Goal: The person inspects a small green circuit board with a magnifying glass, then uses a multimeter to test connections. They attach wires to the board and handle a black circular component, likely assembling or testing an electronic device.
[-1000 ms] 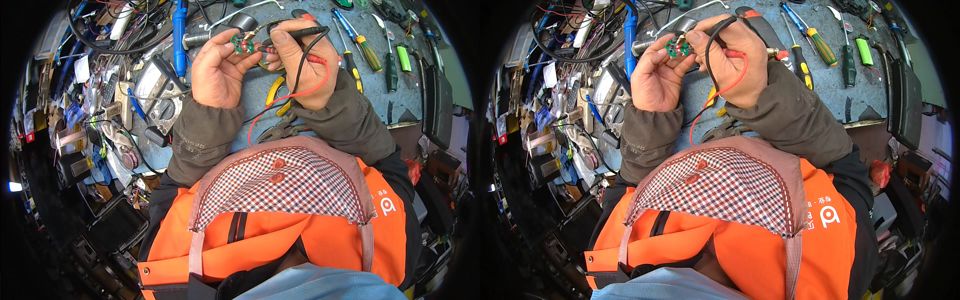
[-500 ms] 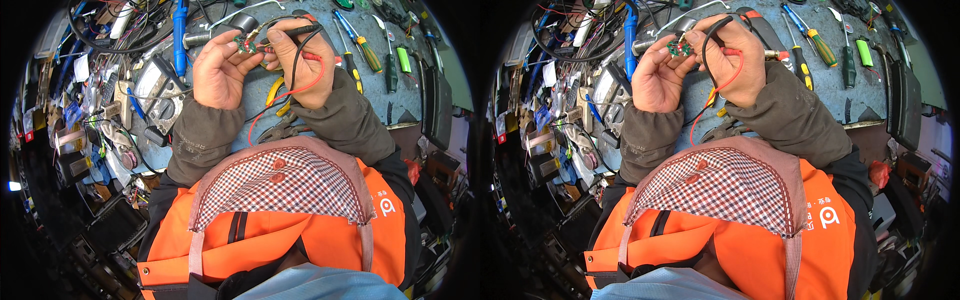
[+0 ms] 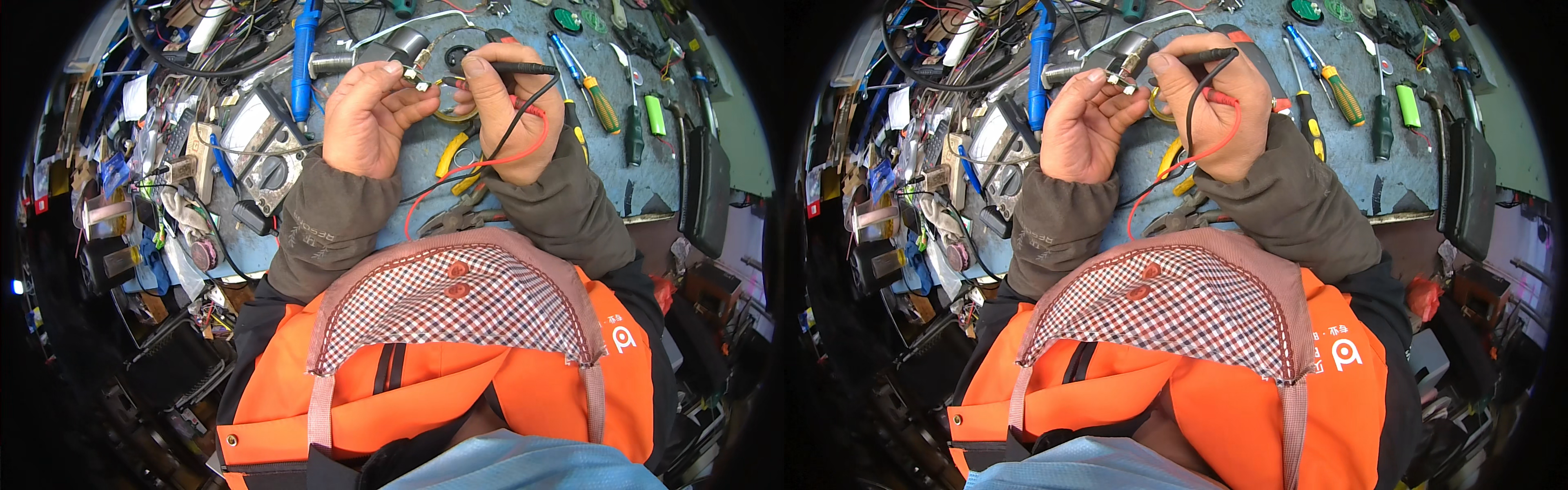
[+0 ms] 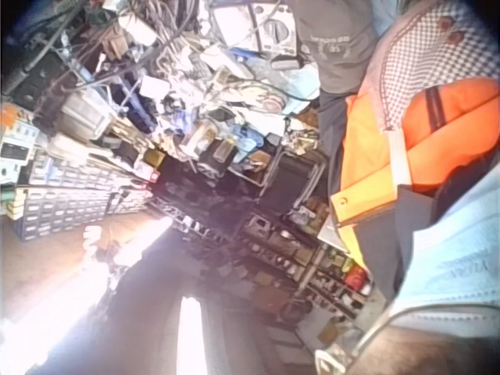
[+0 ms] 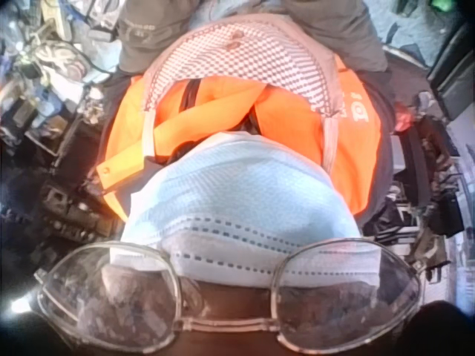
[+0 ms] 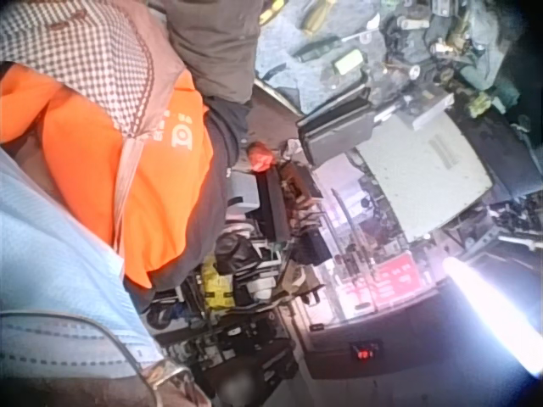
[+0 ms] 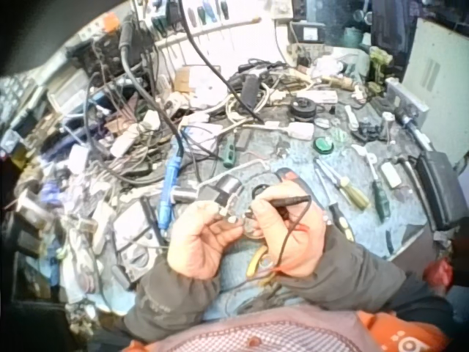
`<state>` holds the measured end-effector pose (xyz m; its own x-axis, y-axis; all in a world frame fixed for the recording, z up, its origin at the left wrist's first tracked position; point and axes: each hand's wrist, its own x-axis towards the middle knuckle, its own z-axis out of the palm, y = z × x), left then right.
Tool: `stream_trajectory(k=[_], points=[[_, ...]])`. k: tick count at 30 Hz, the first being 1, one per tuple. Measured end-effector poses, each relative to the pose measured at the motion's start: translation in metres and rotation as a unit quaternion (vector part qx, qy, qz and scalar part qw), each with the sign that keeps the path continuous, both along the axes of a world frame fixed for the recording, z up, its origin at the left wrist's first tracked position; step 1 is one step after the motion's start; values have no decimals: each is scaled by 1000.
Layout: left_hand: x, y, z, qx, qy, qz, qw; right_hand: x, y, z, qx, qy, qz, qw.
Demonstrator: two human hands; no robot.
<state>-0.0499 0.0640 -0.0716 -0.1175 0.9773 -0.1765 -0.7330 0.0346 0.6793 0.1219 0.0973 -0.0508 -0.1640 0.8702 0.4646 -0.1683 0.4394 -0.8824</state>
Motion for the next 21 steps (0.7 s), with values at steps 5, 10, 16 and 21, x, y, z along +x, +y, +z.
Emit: stream_trajectory(k=[5, 10, 16, 21], points=[[2, 0, 3, 5, -4, -4, 1000, -1, -1, 5, -36, -17, 5, 999], [1, -2, 6, 3, 4, -5, 1000, -3, 2, 2, -1, -65, -15, 998], [-1, 0, -1, -4, -12, -12, 1000, -1, 0, 6, 19, -75, -37, 996], [1, 0, 3, -9, 4, -12, 1000, 7, 0, 12, 130, -88, -70, 985]])
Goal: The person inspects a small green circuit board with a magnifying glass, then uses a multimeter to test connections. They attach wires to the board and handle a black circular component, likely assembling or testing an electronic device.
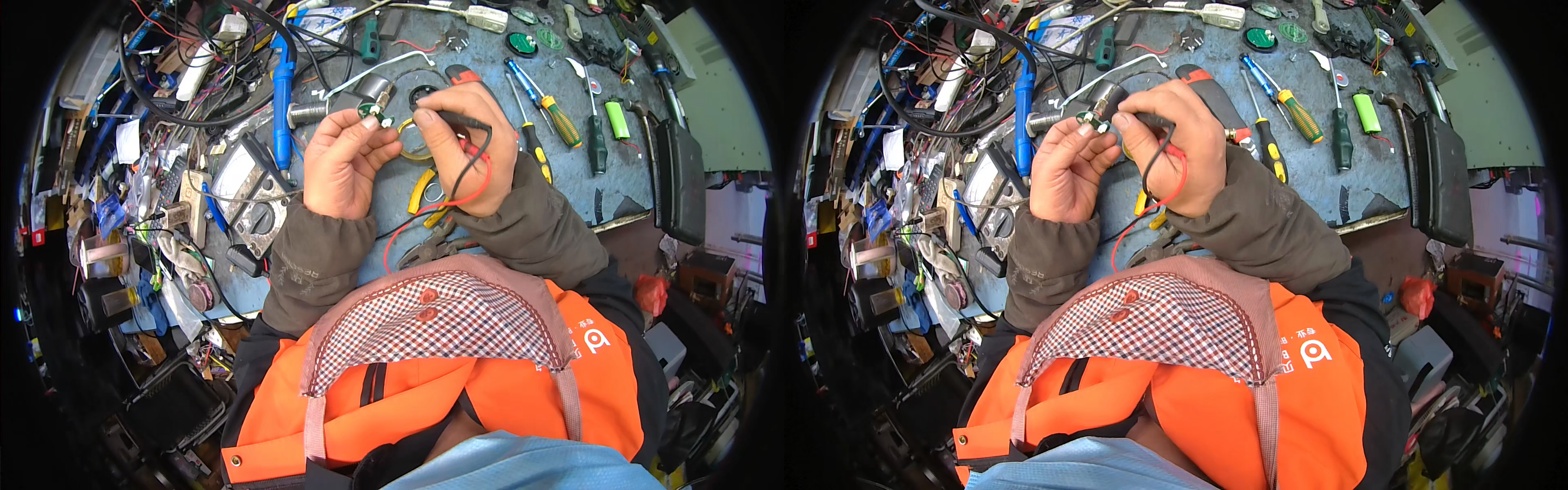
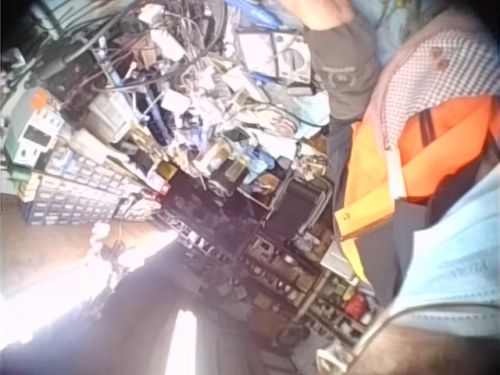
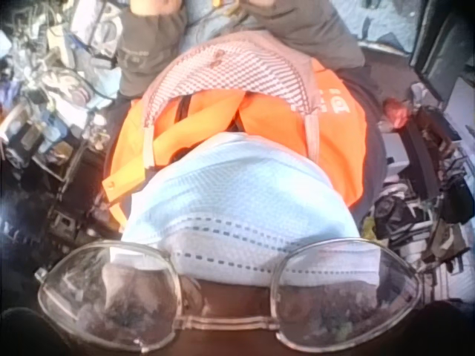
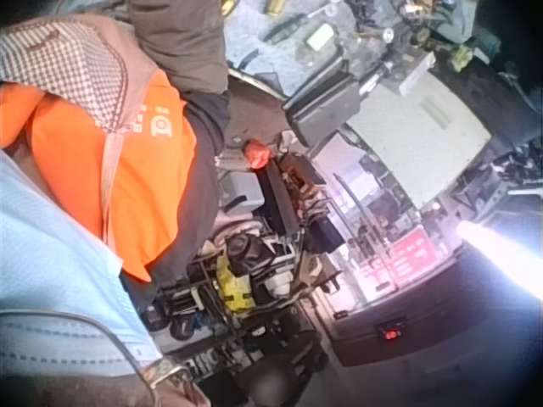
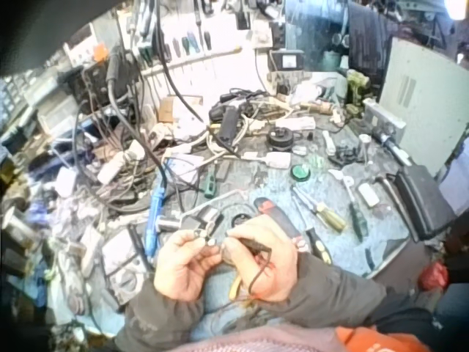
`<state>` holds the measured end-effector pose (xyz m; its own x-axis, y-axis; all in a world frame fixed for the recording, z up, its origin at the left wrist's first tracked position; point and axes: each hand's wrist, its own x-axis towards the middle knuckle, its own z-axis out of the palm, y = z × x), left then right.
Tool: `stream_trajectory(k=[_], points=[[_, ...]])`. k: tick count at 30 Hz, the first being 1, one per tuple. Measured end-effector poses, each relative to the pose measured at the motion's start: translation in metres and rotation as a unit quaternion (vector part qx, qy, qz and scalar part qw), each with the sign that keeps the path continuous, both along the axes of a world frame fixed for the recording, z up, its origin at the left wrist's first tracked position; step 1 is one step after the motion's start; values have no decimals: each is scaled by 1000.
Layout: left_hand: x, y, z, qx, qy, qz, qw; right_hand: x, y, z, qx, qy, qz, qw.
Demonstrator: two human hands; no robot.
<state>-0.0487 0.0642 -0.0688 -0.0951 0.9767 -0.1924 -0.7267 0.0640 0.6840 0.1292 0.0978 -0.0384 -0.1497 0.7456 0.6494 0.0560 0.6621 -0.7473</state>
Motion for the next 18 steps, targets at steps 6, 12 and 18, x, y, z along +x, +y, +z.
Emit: stream_trajectory(k=[6, 12, 18], points=[[-1, -1, -6, 29, 22, 21, 999, 11, -2, 18, 146, -53, 26, 988], [1, -1, 4, 40, 68, 28, 996, 37, -19, 34, 151, -282, 187, 929], [-1, 0, 4, 73, 89, -6, 993, 49, -28, 25, 120, -377, 251, 883]])
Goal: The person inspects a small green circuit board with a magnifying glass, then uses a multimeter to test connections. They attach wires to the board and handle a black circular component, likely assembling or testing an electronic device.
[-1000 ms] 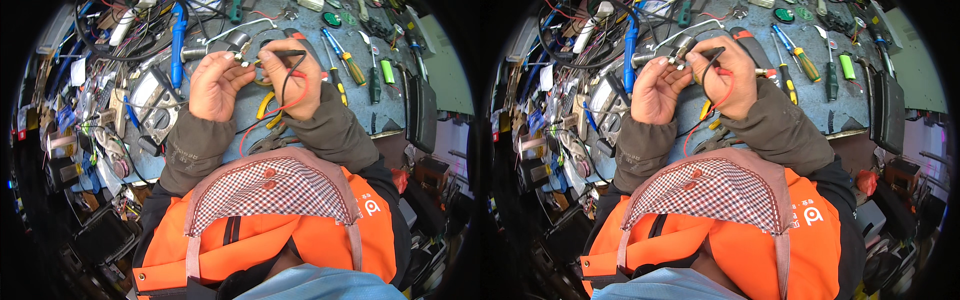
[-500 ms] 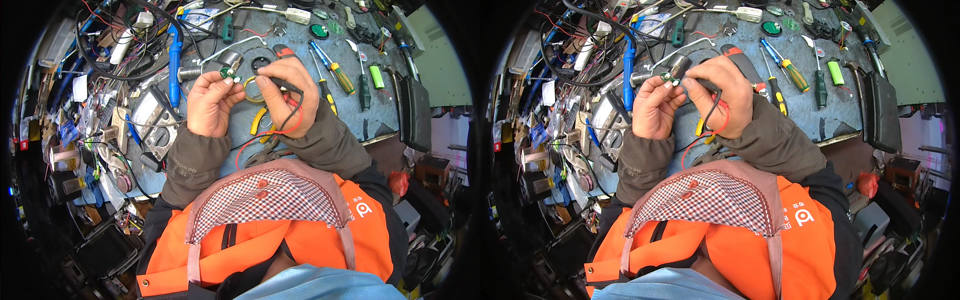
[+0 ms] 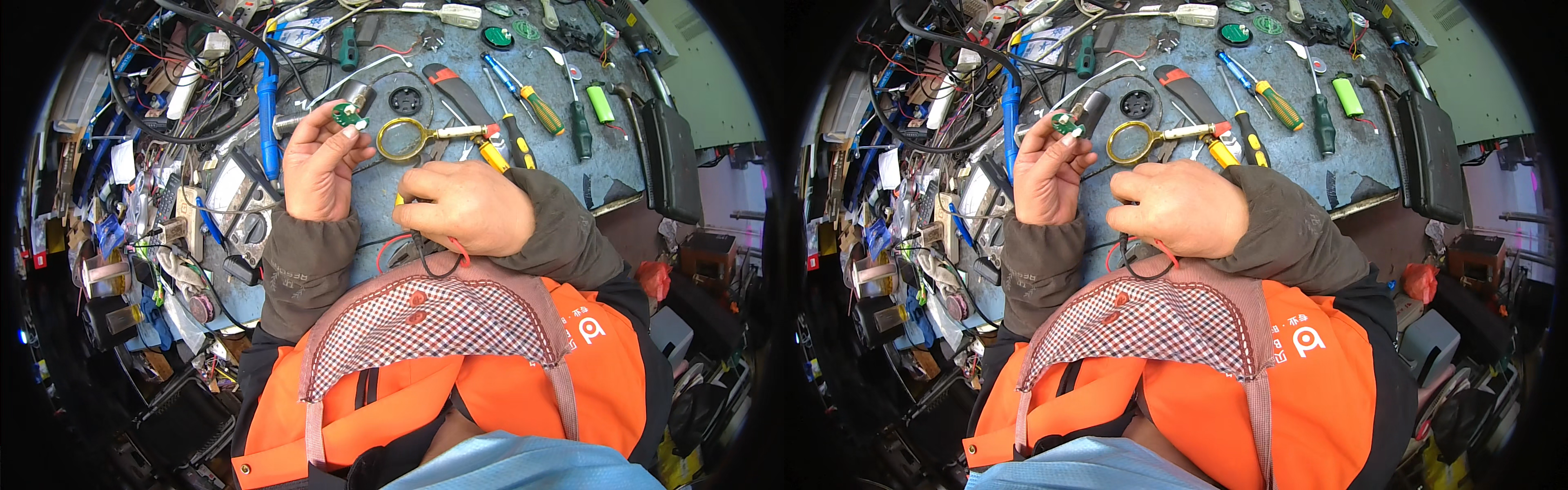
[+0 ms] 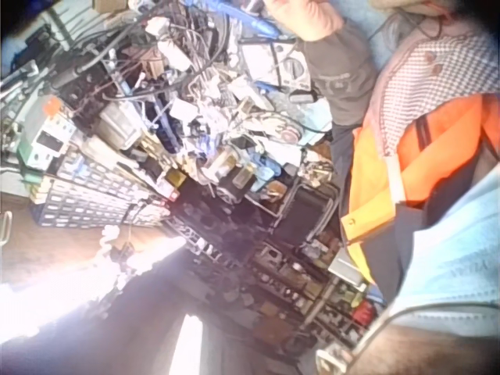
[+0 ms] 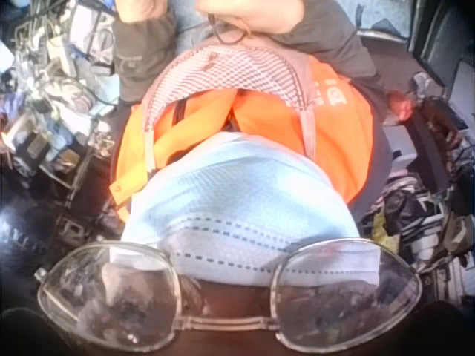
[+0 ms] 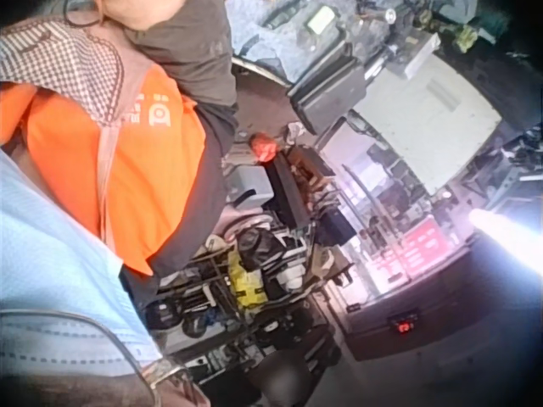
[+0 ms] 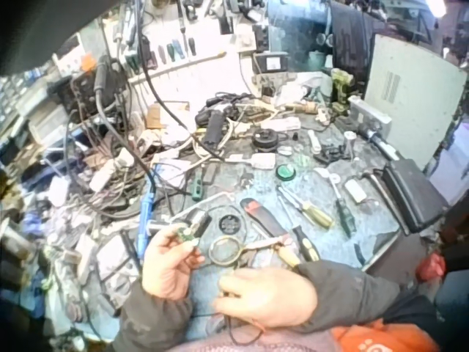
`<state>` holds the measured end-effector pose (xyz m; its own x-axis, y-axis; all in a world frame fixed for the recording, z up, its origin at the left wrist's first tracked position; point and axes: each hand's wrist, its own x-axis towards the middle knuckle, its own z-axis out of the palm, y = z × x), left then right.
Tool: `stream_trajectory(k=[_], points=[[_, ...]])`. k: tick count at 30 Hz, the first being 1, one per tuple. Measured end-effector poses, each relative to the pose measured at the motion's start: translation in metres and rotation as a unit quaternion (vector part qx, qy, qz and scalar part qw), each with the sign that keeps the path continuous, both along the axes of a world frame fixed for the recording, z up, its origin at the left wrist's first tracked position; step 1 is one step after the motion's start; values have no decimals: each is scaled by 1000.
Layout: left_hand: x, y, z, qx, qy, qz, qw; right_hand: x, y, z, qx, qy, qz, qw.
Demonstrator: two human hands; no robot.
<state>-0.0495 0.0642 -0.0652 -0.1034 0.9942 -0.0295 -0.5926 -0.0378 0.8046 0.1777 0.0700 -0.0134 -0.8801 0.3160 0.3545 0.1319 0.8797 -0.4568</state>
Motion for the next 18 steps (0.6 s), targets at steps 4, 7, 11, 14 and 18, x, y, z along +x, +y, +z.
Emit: stream_trajectory(k=[4, 7, 11, 14, 18], points=[[1, -3, -2, -1, 15, -33, 999, -7, 0, -1, 25, -17, 12, 999], [5, -1, -3, -2, 10, -56, 998, -17, -1, -6, 48, -31, 20, 998], [1, 0, -8, 1, 2, -70, 998, -28, 2, -14, 60, -54, 42, 996], [3, 0, -9, -2, -7, -70, 998, -35, 5, -17, 62, -59, 62, 994], [2, 0, -12, -10, -23, -67, 997, -40, 10, -21, 75, -54, 78, 993]])
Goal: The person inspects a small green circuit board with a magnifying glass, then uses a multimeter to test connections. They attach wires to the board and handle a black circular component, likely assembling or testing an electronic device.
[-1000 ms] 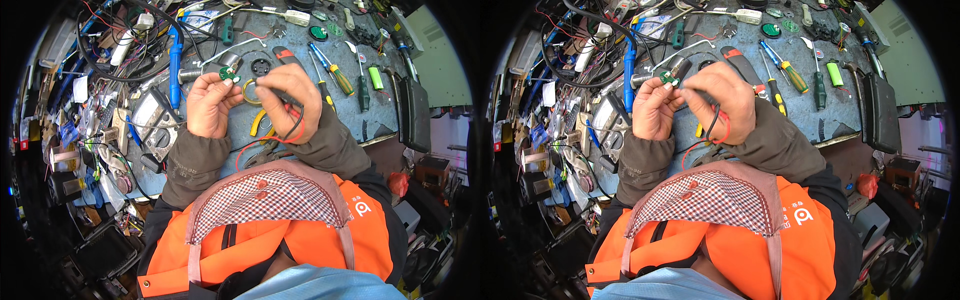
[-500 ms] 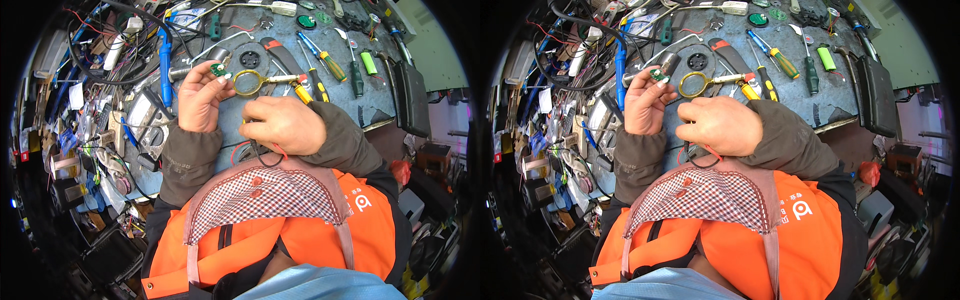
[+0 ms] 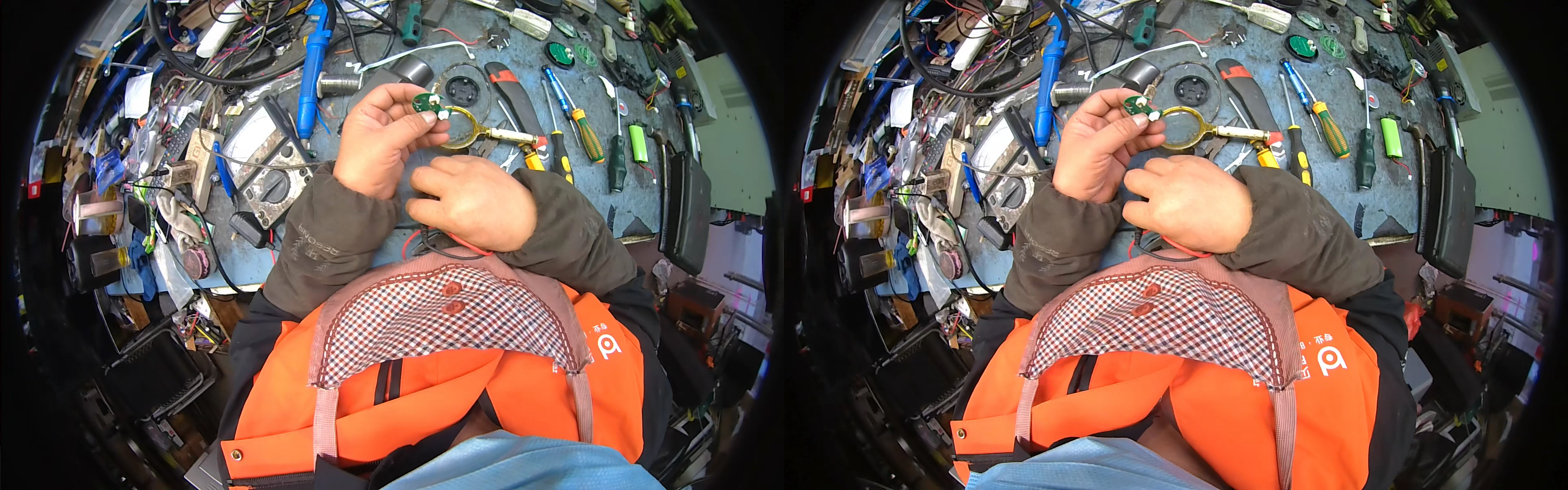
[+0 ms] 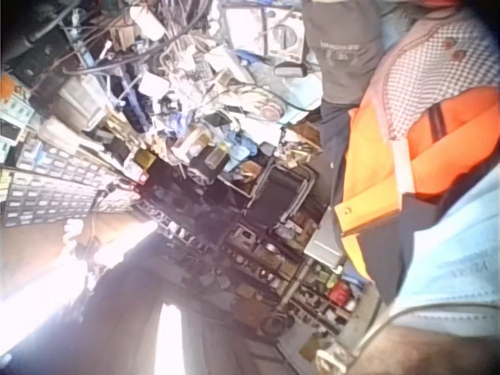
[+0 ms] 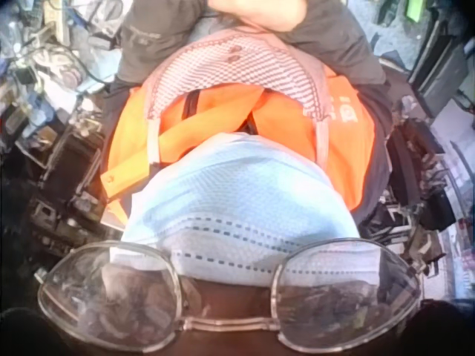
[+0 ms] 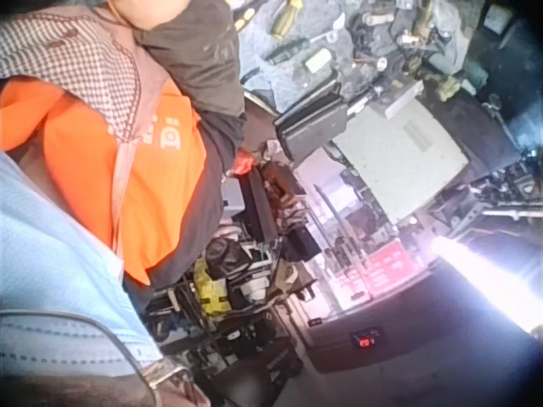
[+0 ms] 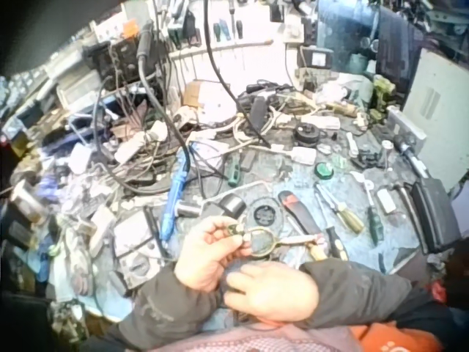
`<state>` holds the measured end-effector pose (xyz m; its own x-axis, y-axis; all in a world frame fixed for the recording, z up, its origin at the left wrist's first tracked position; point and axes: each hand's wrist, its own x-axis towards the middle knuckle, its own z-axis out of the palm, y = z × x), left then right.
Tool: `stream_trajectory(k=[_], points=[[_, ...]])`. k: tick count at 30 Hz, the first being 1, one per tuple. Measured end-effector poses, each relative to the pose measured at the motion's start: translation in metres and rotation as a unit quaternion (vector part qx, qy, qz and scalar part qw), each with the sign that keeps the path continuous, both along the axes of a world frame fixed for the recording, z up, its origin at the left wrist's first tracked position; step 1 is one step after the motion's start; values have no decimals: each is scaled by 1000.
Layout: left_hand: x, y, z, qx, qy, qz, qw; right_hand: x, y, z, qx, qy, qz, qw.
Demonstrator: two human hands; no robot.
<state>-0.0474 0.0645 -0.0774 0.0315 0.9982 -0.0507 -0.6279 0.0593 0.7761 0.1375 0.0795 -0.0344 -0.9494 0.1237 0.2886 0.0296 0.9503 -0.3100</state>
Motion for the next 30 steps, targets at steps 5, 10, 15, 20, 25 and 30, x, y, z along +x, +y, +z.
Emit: stream_trajectory(k=[5, 10, 15, 20, 25, 30], points=[[-2, 2, 0, -7, -1, 11, 1000, -1, 4, -8, -17, 16, -4, 1000], [-2, 3, -1, -7, -2, 17, 1000, 2, 8, -11, -62, 30, -2, 998], [-3, 3, -3, -10, -4, 10, 1000, 4, 8, -14, -76, 39, -6, 996], [1, 3, 1, -29, -12, 25, 999, 4, 9, -16, -72, 57, -16, 996], [-2, 2, 2, -16, -6, 6, 1000, 6, 11, -19, -87, 69, -18, 994], [2, 1, 8, -47, -7, 21, 999, 7, 12, -19, -94, 81, -24, 992]])
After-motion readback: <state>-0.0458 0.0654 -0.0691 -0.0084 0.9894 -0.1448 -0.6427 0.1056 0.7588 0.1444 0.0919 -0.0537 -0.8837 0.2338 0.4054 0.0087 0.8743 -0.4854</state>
